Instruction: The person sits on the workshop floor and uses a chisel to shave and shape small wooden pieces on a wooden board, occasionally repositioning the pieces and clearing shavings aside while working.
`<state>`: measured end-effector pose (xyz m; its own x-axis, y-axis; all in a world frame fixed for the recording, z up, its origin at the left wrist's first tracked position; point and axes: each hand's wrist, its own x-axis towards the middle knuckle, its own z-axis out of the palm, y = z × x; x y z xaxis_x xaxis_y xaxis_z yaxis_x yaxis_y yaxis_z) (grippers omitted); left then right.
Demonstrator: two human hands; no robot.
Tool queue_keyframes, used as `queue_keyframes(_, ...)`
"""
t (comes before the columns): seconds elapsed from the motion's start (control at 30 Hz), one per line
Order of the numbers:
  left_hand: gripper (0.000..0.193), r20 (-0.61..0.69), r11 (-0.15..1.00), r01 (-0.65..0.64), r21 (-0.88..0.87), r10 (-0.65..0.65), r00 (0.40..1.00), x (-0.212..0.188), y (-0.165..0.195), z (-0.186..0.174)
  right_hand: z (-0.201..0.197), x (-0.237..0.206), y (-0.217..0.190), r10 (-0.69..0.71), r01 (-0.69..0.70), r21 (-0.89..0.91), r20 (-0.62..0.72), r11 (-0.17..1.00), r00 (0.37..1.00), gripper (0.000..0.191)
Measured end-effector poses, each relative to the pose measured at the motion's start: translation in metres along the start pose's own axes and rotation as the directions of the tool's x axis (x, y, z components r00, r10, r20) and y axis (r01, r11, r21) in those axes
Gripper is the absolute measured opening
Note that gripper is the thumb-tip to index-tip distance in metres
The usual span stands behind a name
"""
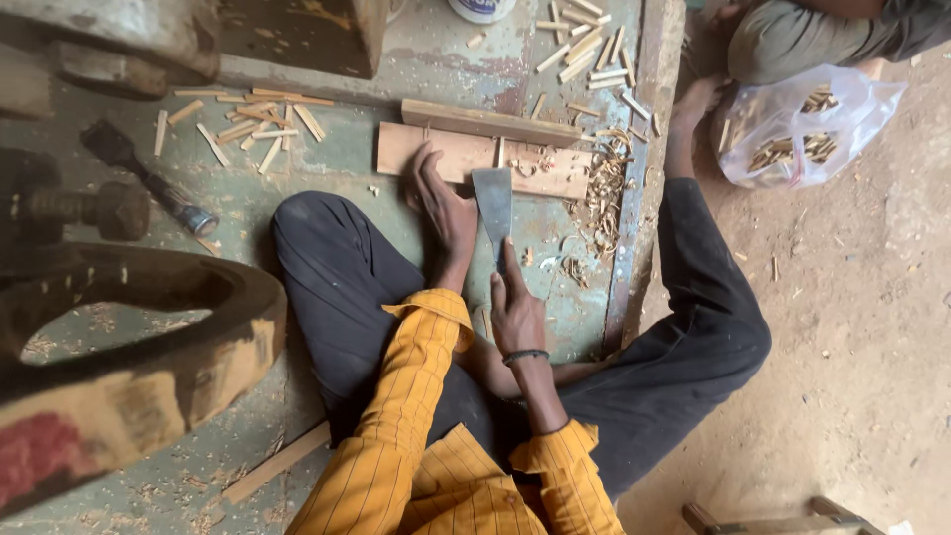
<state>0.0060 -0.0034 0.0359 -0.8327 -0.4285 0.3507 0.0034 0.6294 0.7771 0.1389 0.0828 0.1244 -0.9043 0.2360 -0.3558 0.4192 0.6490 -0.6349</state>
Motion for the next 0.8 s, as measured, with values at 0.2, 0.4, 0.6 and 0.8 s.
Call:
queue_keyframes(0.2, 0.080, 0.003, 0.999, 0.003, -0.042, -0.002, 1.000, 0.002, 0.002, 0.001, 0.008, 0.010, -0.001, 0.005, -0.005, -0.007, -0.011, 1.000, 1.000, 0.060)
queue_keyframes(0.4, 0.086, 0.030, 0.999, 0.036, -0.030, -0.035, 0.999, 0.001, 0.002, 0.000, 0.020, 0.043, 0.003, -0.153, 0.162, 0.102, -0.094, 0.981, 0.984, 0.059)
queue_keyframes(0.6, 0.086, 0.059, 0.999, 0.046, -0.001, -0.046, 0.997, 0.001, 0.002, 0.000, 0.026, 0.043, 0.023, 0.008, 0.004, 0.246, -0.047, 0.969, 0.999, 0.058)
queue_keyframes(0.8, 0.079, 0.068, 0.996, -0.094, -0.008, 0.095, 0.993, -0.002, 0.004, -0.005, -0.018, -0.030, 0.061, 0.160, -0.283, 0.852, 0.236, 0.440, 0.959, 0.036)
